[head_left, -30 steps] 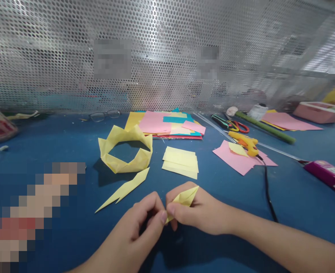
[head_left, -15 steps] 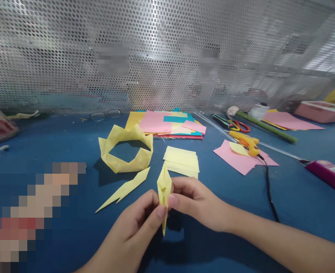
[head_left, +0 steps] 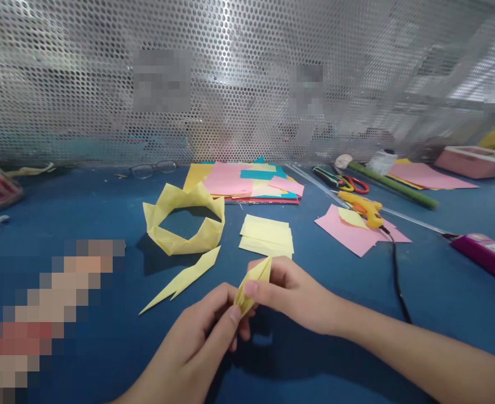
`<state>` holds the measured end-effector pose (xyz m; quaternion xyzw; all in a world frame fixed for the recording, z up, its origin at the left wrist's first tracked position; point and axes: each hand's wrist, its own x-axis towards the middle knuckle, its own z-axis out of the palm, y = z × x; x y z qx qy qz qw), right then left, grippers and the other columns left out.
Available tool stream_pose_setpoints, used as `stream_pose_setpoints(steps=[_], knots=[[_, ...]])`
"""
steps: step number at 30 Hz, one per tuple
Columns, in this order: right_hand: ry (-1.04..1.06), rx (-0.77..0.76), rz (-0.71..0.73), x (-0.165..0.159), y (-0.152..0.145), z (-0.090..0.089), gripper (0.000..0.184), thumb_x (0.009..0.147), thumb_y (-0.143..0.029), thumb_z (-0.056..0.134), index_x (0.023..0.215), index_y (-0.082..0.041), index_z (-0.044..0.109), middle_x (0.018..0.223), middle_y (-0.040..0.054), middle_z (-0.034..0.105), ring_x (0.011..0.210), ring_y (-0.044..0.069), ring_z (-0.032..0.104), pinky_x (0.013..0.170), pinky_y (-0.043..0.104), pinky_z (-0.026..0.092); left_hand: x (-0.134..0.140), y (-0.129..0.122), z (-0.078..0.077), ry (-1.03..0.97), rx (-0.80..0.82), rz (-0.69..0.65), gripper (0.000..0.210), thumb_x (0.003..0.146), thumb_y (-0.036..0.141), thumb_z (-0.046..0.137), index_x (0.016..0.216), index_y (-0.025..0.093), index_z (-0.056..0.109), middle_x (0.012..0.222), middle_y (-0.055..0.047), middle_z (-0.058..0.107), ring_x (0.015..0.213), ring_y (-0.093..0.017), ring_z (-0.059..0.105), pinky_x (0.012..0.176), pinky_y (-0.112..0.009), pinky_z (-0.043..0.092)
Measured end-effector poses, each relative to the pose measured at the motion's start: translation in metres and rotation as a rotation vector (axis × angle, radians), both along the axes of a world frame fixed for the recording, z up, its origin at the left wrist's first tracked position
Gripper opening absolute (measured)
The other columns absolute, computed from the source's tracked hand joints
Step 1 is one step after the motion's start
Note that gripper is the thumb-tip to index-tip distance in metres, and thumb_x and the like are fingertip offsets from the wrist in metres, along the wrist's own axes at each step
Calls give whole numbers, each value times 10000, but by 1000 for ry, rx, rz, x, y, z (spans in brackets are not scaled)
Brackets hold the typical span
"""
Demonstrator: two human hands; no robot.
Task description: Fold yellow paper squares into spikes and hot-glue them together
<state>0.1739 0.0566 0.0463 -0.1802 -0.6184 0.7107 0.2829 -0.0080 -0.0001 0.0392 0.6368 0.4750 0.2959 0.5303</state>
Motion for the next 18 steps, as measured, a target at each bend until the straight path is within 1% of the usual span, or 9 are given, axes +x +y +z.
stream_pose_setpoints(steps=[4, 8, 10, 13, 15, 16, 17, 18], knots=[[12, -21, 26, 1, -1, 1, 296, 912, -430, 623, 804, -176, 515, 716, -3, 632, 683, 118, 656, 674, 247, 490, -3, 1, -2, 14, 7, 14, 327, 982, 471, 369, 780, 243, 490, 730, 47, 466, 682, -127, 422, 636, -242, 355], [-37, -4, -13, 2, -2, 1, 321, 886, -441, 661, 834, -183, 477, 757, 19, 639, 723, 125, 650, 655, 242, 454, -3, 1, -2, 20, 9, 31, 322, 976, 441, 367, 753, 242, 485, 707, 49, 467, 658, -123, 425, 621, -240, 352], [-71, 26, -17, 1, -3, 1, 356, 882, -488, 650, 842, -193, 455, 759, 32, 641, 744, 143, 654, 650, 254, 453, -2, 1, -2, 23, 7, 35, 329, 973, 439, 362, 743, 242, 491, 695, 47, 471, 645, -124, 426, 611, -241, 352], [-132, 118, -24, 1, -5, 4, 420, 885, -603, 578, 841, -211, 433, 708, 19, 621, 699, 157, 649, 654, 295, 491, -1, 0, -2, 26, 6, 46, 335, 968, 453, 358, 746, 244, 497, 697, 42, 484, 649, -127, 432, 612, -240, 361], [-202, 227, -94, 4, -3, 7, 496, 849, -700, 545, 833, -210, 471, 678, 3, 590, 648, 148, 614, 628, 293, 495, -1, 0, -2, 33, 3, 63, 333, 965, 462, 358, 751, 247, 497, 700, 41, 492, 651, -129, 439, 619, -239, 368], [-250, 294, -164, 8, 0, 10, 543, 825, -747, 525, 837, -205, 506, 676, 0, 575, 635, 143, 588, 609, 284, 486, -1, 0, -2, 39, 2, 71, 333, 963, 467, 361, 752, 249, 499, 699, 41, 492, 650, -129, 442, 622, -239, 371], [-303, 366, -266, 13, 5, 13, 615, 787, -812, 491, 842, -201, 538, 673, -4, 551, 620, 137, 554, 585, 274, 469, 0, 0, -2, 47, -1, 83, 335, 963, 472, 361, 756, 252, 504, 697, 41, 490, 646, -129, 443, 624, -239, 371], [-364, 438, -406, 21, 12, 16, 679, 787, -856, 403, 887, -202, 557, 678, -9, 530, 613, 135, 523, 575, 273, 456, 0, 0, -2, 56, -3, 96, 337, 963, 479, 360, 764, 254, 514, 698, 40, 487, 646, -130, 444, 625, -240, 373]])
